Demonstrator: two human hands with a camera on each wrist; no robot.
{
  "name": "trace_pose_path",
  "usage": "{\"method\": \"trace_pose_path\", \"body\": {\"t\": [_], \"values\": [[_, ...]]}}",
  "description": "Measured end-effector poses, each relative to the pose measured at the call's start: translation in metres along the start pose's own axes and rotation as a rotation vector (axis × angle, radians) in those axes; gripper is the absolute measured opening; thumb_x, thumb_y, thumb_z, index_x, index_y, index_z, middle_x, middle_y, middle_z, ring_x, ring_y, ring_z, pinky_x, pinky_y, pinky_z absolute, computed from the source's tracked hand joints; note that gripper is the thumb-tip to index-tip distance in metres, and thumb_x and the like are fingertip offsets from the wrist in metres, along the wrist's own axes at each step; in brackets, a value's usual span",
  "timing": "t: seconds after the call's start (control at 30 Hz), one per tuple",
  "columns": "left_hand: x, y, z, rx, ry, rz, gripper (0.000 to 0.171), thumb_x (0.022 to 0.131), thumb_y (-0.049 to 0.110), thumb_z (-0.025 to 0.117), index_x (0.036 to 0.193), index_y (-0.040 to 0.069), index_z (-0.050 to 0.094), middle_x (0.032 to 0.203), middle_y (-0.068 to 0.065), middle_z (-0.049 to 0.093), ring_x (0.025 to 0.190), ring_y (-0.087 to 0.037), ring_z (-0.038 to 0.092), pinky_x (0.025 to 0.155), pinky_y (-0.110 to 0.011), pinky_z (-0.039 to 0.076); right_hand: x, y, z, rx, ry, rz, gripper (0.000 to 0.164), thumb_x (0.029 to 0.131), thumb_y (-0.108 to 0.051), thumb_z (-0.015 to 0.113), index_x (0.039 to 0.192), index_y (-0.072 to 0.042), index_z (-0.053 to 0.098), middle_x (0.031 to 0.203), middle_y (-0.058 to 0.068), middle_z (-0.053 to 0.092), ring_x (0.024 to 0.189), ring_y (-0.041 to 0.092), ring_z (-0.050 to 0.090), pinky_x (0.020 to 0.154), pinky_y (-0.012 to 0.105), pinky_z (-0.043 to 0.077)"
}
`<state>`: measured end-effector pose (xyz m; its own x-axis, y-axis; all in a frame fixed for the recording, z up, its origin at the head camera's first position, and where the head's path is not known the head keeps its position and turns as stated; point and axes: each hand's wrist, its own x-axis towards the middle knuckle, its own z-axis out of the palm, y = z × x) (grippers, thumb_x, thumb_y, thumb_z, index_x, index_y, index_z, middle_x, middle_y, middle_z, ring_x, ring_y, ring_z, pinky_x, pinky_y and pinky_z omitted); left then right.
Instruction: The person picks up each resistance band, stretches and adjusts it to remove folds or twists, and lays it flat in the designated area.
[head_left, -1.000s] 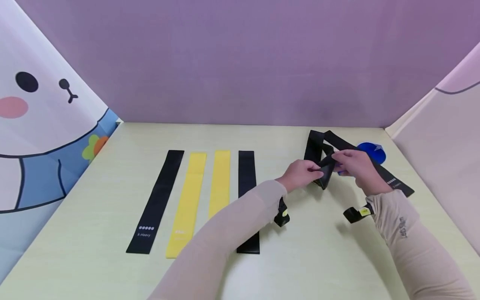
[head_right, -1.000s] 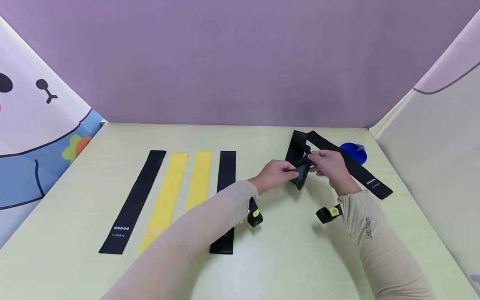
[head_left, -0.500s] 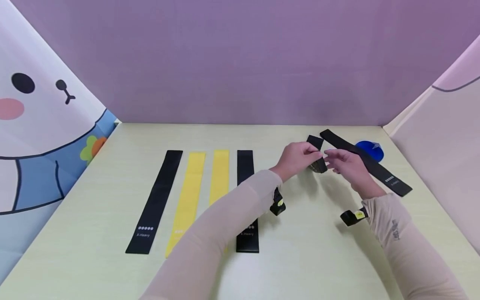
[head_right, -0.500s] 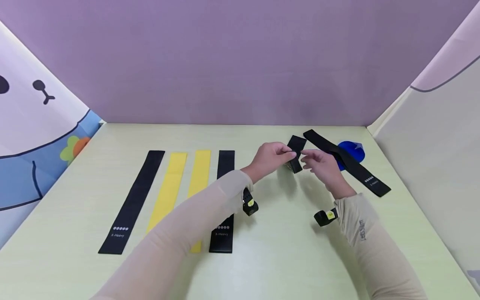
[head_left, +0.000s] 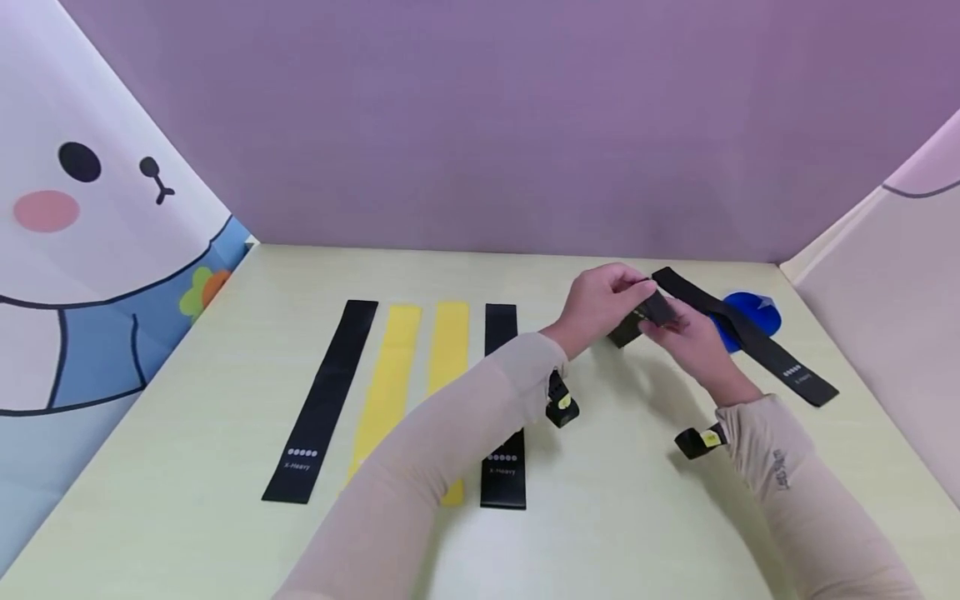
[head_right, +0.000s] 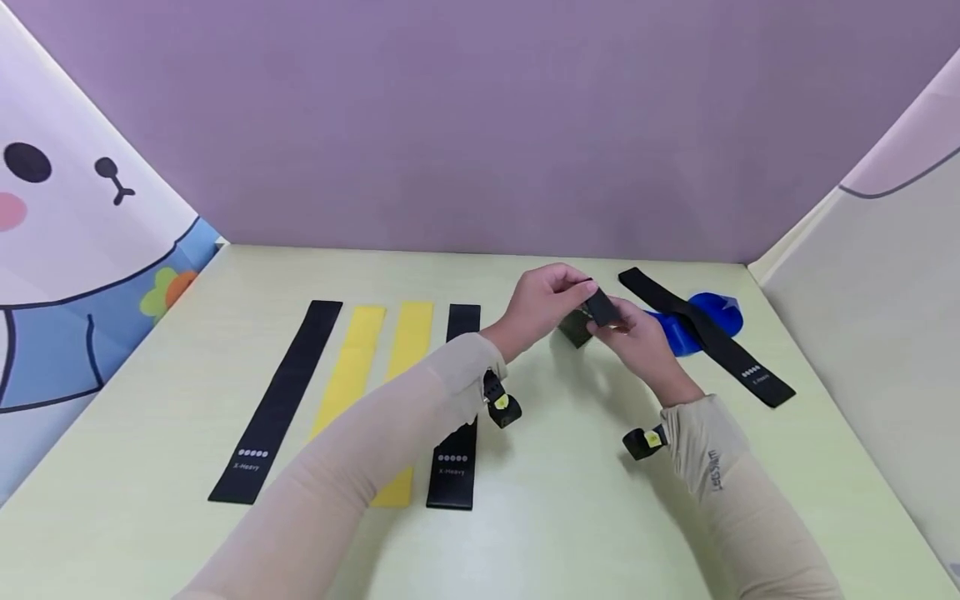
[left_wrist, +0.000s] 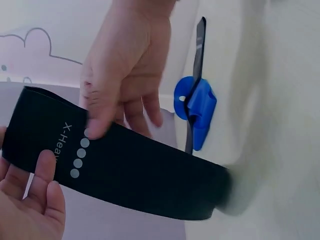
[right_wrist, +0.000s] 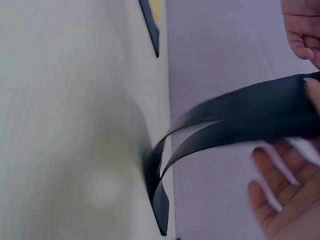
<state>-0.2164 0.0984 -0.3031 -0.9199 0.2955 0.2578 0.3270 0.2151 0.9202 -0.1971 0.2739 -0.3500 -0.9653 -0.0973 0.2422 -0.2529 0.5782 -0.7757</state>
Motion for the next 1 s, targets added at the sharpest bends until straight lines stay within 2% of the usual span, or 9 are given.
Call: {"method": "trace_pose_path", "body": {"t": [0.07,0.1,0.2,0.27,0.37,0.5,0.6,0.8,1.0], "values": [[0.0,0.002,0.0,0.011,-0.012,0.024,0.017,0.091,0.02,0.067,0.099,0.005,0.072,0.085,0.0,0.069,0.072,-0.003,0.056,0.067,-0.014,0.042,0.0,-0.001,0.001,0.073,0.077,0.005,0.013,0.091,-0.01,0.063,0.103,-0.011,0.069,0.086,-0.02,0.064,0.078,-0.004,0.054,0.068,0.014,0.043],[0.0,0.002,-0.001,0.016,-0.014,0.032,0.018,0.091,0.02,0.067,0.1,0.005,0.072,0.086,-0.001,0.07,0.073,-0.003,0.056,0.066,-0.014,0.042,0.001,-0.002,0.002,0.108,0.114,0.003,0.014,0.091,-0.009,0.062,0.098,-0.018,0.07,0.081,-0.025,0.062,0.076,-0.005,0.052,0.067,0.014,0.041],[0.001,0.0,-0.003,0.014,-0.009,0.038,0.019,0.091,0.02,0.067,0.1,0.005,0.072,0.091,-0.002,0.07,0.073,-0.005,0.056,0.065,-0.014,0.043,0.002,-0.006,0.003,0.162,0.201,-0.011,0.034,0.09,-0.005,0.06,0.083,-0.038,0.065,0.069,-0.027,0.058,0.067,0.0,0.049,0.061,0.017,0.038],[0.001,-0.002,-0.007,0.01,-0.008,0.031,0.02,0.091,0.022,0.066,0.101,0.005,0.071,0.094,-0.002,0.07,0.073,-0.007,0.056,0.065,-0.015,0.043,0.004,-0.008,0.003,0.167,0.23,-0.011,0.041,0.091,-0.005,0.06,0.08,-0.045,0.061,0.065,-0.024,0.056,0.063,0.002,0.046,0.057,0.018,0.036],[0.001,-0.006,-0.013,0.006,-0.028,0.022,0.023,0.091,0.023,0.067,0.107,0.006,0.07,0.1,-0.002,0.069,0.076,-0.01,0.056,0.067,-0.017,0.044,0.005,-0.013,0.001,0.161,0.231,0.011,0.036,0.091,-0.008,0.061,0.079,-0.041,0.063,0.059,-0.017,0.053,0.055,0.004,0.044,0.051,0.02,0.035],[0.0,-0.012,-0.023,0.009,-0.089,0.006,0.034,0.092,0.027,0.066,0.123,0.012,0.064,0.112,0.001,0.067,0.084,-0.011,0.056,0.069,-0.02,0.046,0.006,-0.02,-0.003,0.085,0.186,0.01,0.011,0.092,-0.013,0.06,0.092,-0.017,0.071,0.055,-0.009,0.052,0.048,0.006,0.043,0.044,0.022,0.035],[0.0,-0.017,-0.03,0.018,-0.154,0.002,0.04,0.092,0.03,0.065,0.129,0.016,0.061,0.119,0.002,0.065,0.091,-0.012,0.054,0.069,-0.023,0.047,0.008,-0.026,-0.006,0.021,0.147,-0.014,0.02,0.094,-0.015,0.059,0.101,0.002,0.068,0.056,-0.006,0.051,0.049,0.007,0.044,0.046,0.022,0.036],[-0.002,-0.024,-0.038,0.019,-0.249,-0.021,0.054,0.089,0.031,0.069,0.138,0.016,0.052,0.127,-0.001,0.06,0.11,-0.02,0.052,0.078,-0.027,0.047,0.013,-0.04,-0.011,-0.017,0.087,-0.008,0.028,0.096,-0.019,0.059,0.102,0.007,0.068,0.057,-0.013,0.049,0.053,0.008,0.043,0.053,0.024,0.034],[-0.011,-0.036,-0.037,0.109,-0.386,-0.069,0.066,0.087,0.026,0.072,0.144,0.012,0.043,0.133,-0.006,0.056,0.118,-0.023,0.05,0.088,-0.027,0.044,0.013,-0.059,-0.016,-0.002,0.048,0.006,0.031,0.096,-0.018,0.059,0.111,0.008,0.066,0.062,-0.017,0.053,0.056,0.01,0.044,0.059,0.025,0.035]]}}
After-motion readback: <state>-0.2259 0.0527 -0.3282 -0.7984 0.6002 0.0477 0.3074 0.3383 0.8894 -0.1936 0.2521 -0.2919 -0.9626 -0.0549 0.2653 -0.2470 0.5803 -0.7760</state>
